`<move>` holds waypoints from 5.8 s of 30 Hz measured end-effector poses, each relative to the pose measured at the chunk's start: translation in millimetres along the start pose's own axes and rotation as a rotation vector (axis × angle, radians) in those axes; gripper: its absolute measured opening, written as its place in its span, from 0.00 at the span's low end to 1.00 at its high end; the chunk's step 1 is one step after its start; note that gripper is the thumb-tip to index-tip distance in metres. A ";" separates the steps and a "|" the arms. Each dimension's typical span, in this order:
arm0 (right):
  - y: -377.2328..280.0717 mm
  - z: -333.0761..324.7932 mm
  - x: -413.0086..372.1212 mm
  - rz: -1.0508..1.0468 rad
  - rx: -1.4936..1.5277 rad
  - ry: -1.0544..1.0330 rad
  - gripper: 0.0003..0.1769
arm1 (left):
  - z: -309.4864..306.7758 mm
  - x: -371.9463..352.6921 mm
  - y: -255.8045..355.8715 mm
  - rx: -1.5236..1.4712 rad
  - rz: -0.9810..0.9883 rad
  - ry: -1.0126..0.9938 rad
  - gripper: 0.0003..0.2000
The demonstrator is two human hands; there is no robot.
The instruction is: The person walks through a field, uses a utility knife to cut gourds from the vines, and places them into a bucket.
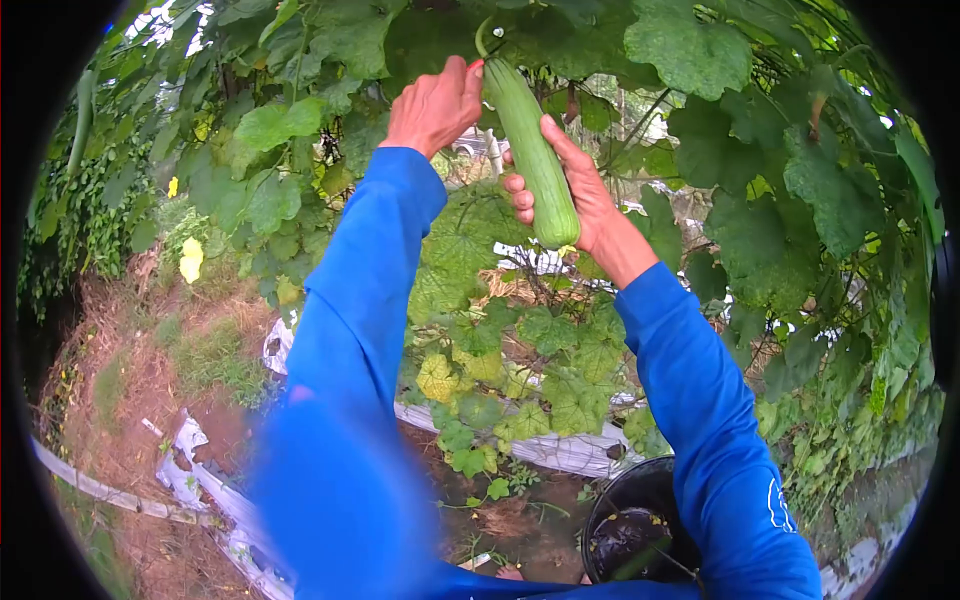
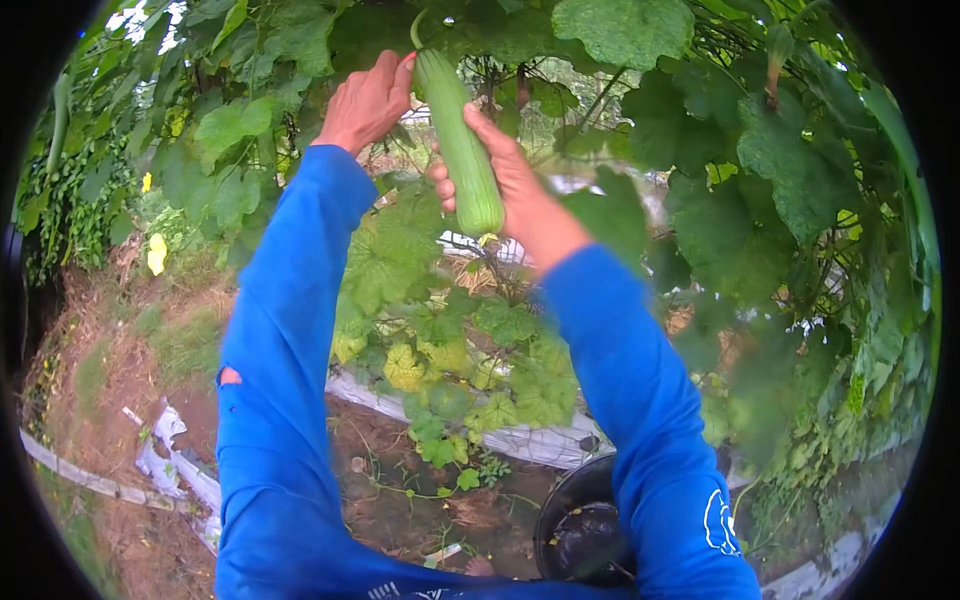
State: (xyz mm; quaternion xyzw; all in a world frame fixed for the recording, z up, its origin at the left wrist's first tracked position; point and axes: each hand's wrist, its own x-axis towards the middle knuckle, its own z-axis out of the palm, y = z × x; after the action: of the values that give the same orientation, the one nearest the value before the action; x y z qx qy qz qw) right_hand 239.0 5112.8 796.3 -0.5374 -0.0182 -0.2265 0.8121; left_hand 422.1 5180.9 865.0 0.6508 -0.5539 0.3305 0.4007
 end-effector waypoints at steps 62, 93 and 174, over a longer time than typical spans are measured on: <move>-81.4 -227.4 -1194.3 0.023 -0.230 1.916 0.25 | 367.7 -534.8 1106.9 -1.287 -0.554 -2.609 0.18; -216.1 -515.7 -1884.2 -0.647 -0.125 2.372 0.22 | 527.6 -617.5 1762.6 -1.178 -0.507 -2.721 0.29; -1303.8 -1442.9 -3337.7 -0.638 0.043 2.017 0.19 | 1107.2 -670.1 3601.3 -1.358 -1.054 -2.286 0.24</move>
State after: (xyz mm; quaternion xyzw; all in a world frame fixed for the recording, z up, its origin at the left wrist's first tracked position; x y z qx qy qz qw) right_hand -3567.8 4587.1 403.8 -0.0563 0.5203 -0.7706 0.3637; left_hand -3255.4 4268.2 329.0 0.3666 -0.3126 -0.8751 0.0444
